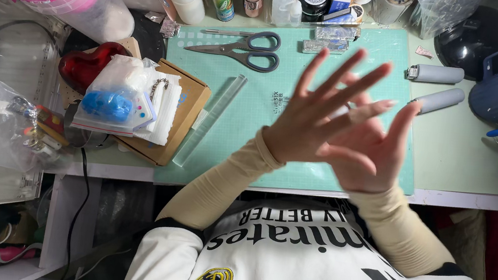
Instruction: The person assembles small gray plastic model parts on a green cutting mat. They use scissors to trim excess plastic from a small piece, then attach it to a larger component. The person also handles a gray lighter and rubs their hands together.
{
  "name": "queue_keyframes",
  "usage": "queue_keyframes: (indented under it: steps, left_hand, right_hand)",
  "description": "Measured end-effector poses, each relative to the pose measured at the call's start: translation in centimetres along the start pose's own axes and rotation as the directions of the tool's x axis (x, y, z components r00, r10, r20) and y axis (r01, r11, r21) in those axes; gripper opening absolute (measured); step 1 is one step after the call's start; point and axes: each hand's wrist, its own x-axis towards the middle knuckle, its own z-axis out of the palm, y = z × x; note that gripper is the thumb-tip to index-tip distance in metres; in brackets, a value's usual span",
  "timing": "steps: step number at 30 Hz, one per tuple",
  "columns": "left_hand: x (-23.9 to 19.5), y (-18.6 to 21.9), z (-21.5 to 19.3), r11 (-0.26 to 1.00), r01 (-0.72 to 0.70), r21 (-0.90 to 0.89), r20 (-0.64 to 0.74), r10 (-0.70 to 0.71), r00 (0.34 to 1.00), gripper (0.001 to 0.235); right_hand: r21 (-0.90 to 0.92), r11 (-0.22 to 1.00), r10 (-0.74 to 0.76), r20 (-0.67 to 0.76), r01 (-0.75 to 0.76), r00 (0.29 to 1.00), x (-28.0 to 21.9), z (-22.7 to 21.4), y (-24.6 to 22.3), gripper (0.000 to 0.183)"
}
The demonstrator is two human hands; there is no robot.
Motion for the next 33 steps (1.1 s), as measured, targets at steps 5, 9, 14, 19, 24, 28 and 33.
queue_keyframes:
  steps: [5, 9, 14, 19, 24, 28, 33]
  left_hand:
    - [-1.5, -1.3, -0.3, 0.897, 0.103, -0.43, -0.208, -0.21, 0.955, 0.029]
    - [-2.3, -1.6, 0.2, 0.508, 0.183, -0.842, -0.221, -0.633, 0.742, 0.026]
    - [-2.3, -2.6, -0.7, 0.098, 0.063, -0.993, -0.024, -0.699, 0.714, 0.048]
    - [-1.6, -1.0, 0.7, 0.033, 0.257, -0.966, 0.182, -0.624, 0.76, 0.078]
    - [-2.5, 1.5, 2.0, -0.468, 0.076, -0.88, 0.354, -0.541, 0.763, 0.108]
    - [-3.3, 2.0, 2.3, -0.577, 0.03, -0.816, 0.447, -0.597, 0.666, 0.121]
    - [-3.8, 1.0, 1.0, -0.02, 0.113, -0.993, 0.077, -0.844, 0.531, 0.106]
  right_hand:
    - [-0.516, 0.855, 0.049, 0.167, 0.045, 0.985, 0.6, 1.0, 1.9, 0.104]
    - [-0.407, 0.912, -0.017, 0.095, 0.054, 0.995, 1.5, 0.9, 2.3, 0.091]
    - [-0.681, 0.666, -0.278, 0.152, 0.304, 0.949, 1.5, 0.7, 2.1, 0.083]
    - [-0.791, -0.307, -0.293, 0.608, 0.53, 0.738, 1.7, 2.2, 0.3, 0.064]
    - [-0.522, -0.59, -0.005, 0.765, 0.616, 0.644, 3.1, 3.0, 0.9, 0.053]
    - [-0.633, -0.391, -0.2, 0.767, 0.668, 0.609, 2.9, 1.2, 1.3, 0.054]
    - [-0.75, -0.026, -0.576, 0.552, 0.661, 0.603, 2.0, -3.5, -1.1, 0.075]
